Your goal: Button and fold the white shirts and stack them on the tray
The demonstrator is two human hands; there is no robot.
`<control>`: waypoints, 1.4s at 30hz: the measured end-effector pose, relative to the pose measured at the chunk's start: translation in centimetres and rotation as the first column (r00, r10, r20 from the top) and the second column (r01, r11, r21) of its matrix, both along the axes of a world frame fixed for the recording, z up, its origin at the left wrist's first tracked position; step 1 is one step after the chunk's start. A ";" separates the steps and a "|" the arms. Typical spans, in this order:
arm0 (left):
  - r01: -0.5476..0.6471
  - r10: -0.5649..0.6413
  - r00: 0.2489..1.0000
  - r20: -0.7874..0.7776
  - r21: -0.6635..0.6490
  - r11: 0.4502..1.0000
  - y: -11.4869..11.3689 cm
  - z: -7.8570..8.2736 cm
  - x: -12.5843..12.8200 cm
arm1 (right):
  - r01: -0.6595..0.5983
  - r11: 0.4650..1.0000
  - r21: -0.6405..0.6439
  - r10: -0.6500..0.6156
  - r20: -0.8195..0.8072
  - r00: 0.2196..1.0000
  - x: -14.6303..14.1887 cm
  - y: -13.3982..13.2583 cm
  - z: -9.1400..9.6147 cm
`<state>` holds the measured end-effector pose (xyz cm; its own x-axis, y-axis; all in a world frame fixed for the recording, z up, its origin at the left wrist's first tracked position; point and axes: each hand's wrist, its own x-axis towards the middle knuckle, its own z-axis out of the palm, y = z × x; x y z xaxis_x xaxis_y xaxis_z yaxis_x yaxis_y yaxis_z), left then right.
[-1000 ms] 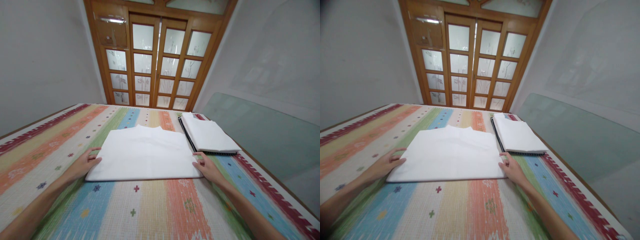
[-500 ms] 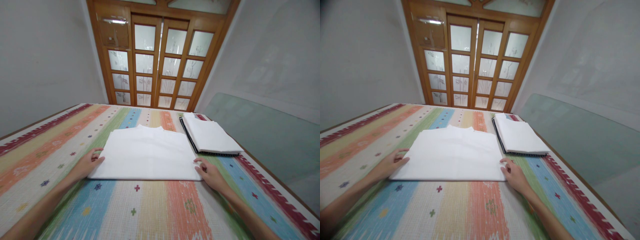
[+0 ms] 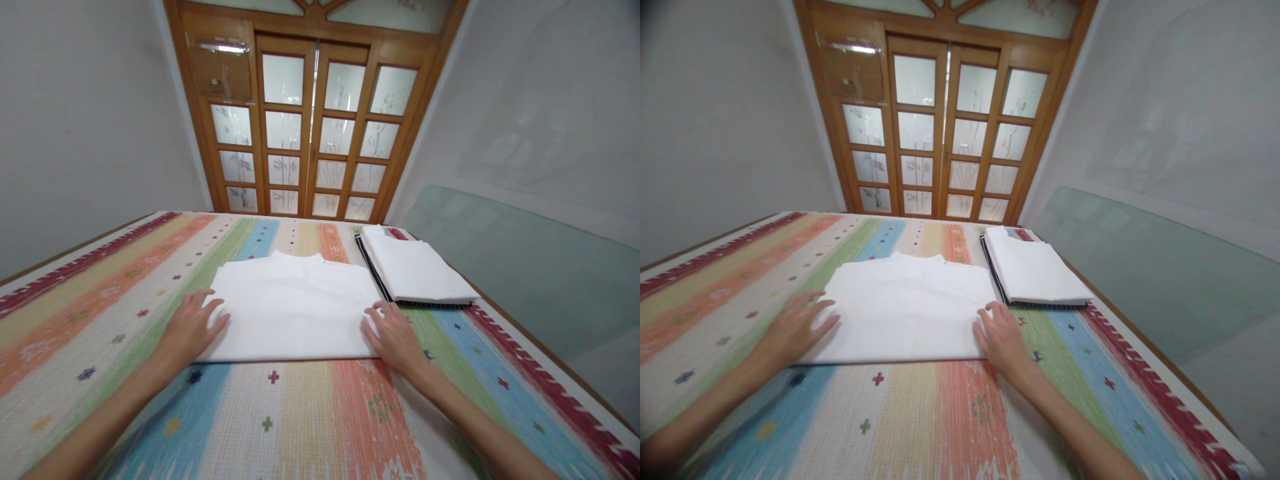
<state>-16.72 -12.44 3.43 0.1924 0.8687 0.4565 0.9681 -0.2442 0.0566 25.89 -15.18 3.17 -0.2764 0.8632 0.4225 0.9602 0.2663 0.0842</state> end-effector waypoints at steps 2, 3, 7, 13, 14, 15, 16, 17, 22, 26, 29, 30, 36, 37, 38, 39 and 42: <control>0.125 -0.124 0.992 0.029 -0.047 0.991 1.0 -0.2 2.3 | -0.121 0.993 -0.006 0.121 -0.042 0.992 -2.5 1.2 -0.1; 0.186 -0.183 0.982 0.036 -0.081 0.979 1.6 -0.3 3.6 | -0.188 0.982 -0.016 0.187 -0.065 0.980 -3.8 2.0 -0.3; 0.315 -0.320 0.947 0.019 -0.237 0.919 4.7 -0.7 8.9 | -0.405 0.909 -0.098 0.385 -0.177 0.906 -8.9 5.7 -1.1; 0.269 -0.287 0.958 -0.029 -0.266 0.926 9.3 -0.4 12.7 | -0.386 0.876 -0.289 0.303 -0.291 0.907 -13.1 11.4 -1.1; 0.255 -0.276 0.960 -0.041 -0.281 0.925 9.7 -0.6 12.7 | -0.360 0.876 -0.321 0.277 -0.277 0.920 -13.2 12.0 -1.1; 0.244 -0.271 0.962 -0.048 -0.302 0.921 10.0 -0.9 12.7 | -0.337 0.873 -0.352 0.256 -0.257 0.932 -13.2 12.5 -1.2; 0.238 -0.268 0.962 -0.049 -0.328 0.914 10.2 -1.3 12.5 | -0.318 0.868 -0.381 0.242 -0.234 0.942 -13.0 12.9 -1.4; 0.233 -0.264 0.963 -0.044 -0.350 0.907 10.3 -1.7 12.3 | -0.301 0.863 -0.404 0.231 -0.214 0.949 -12.7 13.3 -1.6; 0.235 -0.259 0.966 -0.015 -0.370 0.899 10.0 -2.8 11.7 | -0.186 0.865 -0.466 0.146 -0.122 0.982 -10.2 15.0 -2.2; 0.205 -0.217 0.976 0.010 -0.371 0.906 10.0 -2.6 11.7 | -0.058 0.896 -0.440 0.019 -0.092 0.996 -7.9 16.4 -2.3; 0.127 -0.129 0.991 0.021 -0.373 0.919 10.4 -2.6 11.4 | 0.018 0.908 -0.419 -0.066 -0.101 0.993 -7.0 17.0 -2.5; 0.094 -0.094 0.995 0.020 -0.371 0.924 10.6 -2.7 11.2 | 0.034 0.912 -0.408 -0.084 -0.103 0.991 -6.9 17.0 -2.6; -0.029 0.015 0.999 -0.037 -0.403 0.915 11.7 -2.3 9.7 | 0.178 0.952 -0.248 -0.211 -0.113 0.971 -6.3 16.9 -2.2; -0.025 0.005 0.999 -0.049 -0.417 0.909 11.9 -2.0 9.5 | 0.196 0.955 -0.221 -0.225 -0.113 0.968 -6.1 17.0 -2.0; -0.018 -0.008 0.998 -0.058 -0.428 0.904 12.0 -1.8 9.3 | 0.207 0.958 -0.198 -0.232 -0.112 0.966 -5.8 17.1 -1.7; -0.007 -0.023 0.998 -0.064 -0.435 0.900 12.2 -1.6 9.1 | 0.214 0.960 -0.180 -0.236 -0.111 0.965 -5.5 17.2 -1.5; 0.029 -0.067 0.995 -0.070 -0.443 0.896 12.7 -1.1 8.7 | 0.211 0.962 -0.171 -0.232 -0.113 0.966 -4.6 17.8 -0.9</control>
<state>-8.05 0.25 2.36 0.2588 0.9659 0.0094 0.9617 -0.2585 0.0906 21.28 2.60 2.26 -0.0222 0.9545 0.2974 0.9964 0.0456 -0.0719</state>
